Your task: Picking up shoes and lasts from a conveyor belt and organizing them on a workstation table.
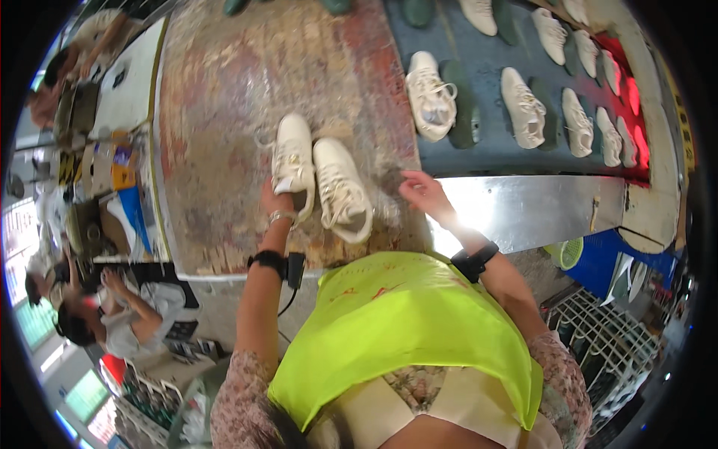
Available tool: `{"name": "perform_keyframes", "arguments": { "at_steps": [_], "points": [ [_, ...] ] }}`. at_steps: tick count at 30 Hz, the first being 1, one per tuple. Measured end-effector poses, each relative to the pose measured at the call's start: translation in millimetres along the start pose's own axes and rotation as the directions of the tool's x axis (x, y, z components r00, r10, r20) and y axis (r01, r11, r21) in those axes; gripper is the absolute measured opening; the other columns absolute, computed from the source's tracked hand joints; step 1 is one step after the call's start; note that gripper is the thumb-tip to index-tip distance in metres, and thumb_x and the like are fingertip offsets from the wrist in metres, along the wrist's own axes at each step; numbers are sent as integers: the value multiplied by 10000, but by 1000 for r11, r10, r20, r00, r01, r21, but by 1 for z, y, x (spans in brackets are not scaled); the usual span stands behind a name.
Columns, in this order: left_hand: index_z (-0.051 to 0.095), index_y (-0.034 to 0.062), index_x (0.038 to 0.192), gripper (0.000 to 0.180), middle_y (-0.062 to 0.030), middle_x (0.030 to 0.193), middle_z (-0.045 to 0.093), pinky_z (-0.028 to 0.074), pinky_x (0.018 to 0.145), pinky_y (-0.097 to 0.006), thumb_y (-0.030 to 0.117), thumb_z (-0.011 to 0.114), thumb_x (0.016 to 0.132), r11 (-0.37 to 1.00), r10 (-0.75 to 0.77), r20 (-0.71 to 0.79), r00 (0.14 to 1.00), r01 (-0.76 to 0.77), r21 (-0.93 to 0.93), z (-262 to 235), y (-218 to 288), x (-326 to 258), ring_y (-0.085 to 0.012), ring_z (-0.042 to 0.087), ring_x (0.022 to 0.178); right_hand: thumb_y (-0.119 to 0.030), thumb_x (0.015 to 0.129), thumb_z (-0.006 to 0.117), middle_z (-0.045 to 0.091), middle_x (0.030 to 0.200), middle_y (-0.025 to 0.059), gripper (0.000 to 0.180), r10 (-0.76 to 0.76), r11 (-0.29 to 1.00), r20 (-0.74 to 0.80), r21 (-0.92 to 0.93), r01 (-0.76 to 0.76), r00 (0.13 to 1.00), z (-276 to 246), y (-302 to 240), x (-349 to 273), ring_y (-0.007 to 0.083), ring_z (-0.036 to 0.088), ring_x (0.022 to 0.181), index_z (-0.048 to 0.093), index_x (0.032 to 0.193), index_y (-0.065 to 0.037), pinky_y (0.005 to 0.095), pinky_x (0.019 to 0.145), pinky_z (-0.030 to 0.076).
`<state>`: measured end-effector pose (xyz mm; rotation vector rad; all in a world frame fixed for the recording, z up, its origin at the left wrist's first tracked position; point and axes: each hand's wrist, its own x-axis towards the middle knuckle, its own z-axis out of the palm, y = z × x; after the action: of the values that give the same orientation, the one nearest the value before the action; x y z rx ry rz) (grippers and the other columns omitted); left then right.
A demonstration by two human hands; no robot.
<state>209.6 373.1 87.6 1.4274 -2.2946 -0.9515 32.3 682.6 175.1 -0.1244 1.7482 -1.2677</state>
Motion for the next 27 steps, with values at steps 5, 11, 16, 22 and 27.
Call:
{"name": "perform_keyframes", "arguments": {
  "at_steps": [5,11,16,22,27],
  "points": [
    [560,43,1077,313,-197,1076,540,401,876,-440,108,513,774,999,-39,38,999,38,21,-6,33,0,-394,484,1034,-215,757,668,515,1120,169,579,-430,644,89,-667,374,899,94,7,4,315,562,937,424,1251,-37,389,728,490],
    [537,45,1140,410,-184,1176,495,380,919,-415,36,494,732,997,-71,59,996,73,-34,-5,16,1,-372,462,1094,-206,708,643,534,1117,205,550,-415,823,-102,-466,326,904,85,22,35,388,527,1005,493,1221,-78,401,801,462],
    [534,27,1152,427,-189,1082,575,418,875,-401,16,476,729,985,-169,100,981,170,-7,7,34,-5,-367,537,1009,-145,693,600,629,981,178,396,-226,928,-382,-365,78,896,38,19,26,330,597,908,608,1081,-66,362,804,452],
    [517,23,1169,463,-200,1074,571,417,868,-402,110,617,725,934,-35,246,969,119,-336,33,14,-39,-357,537,1006,-125,697,565,629,969,197,423,-203,977,-433,-151,151,878,50,37,42,317,603,913,591,1115,-66,331,795,448],
    [455,15,1222,528,-195,1151,524,411,885,-395,156,643,749,973,202,518,831,-109,-204,19,51,-52,-337,525,1029,-53,745,555,609,943,46,439,-22,982,-260,178,71,965,34,34,37,131,530,781,538,1183,-42,278,684,433]
  ]
}}
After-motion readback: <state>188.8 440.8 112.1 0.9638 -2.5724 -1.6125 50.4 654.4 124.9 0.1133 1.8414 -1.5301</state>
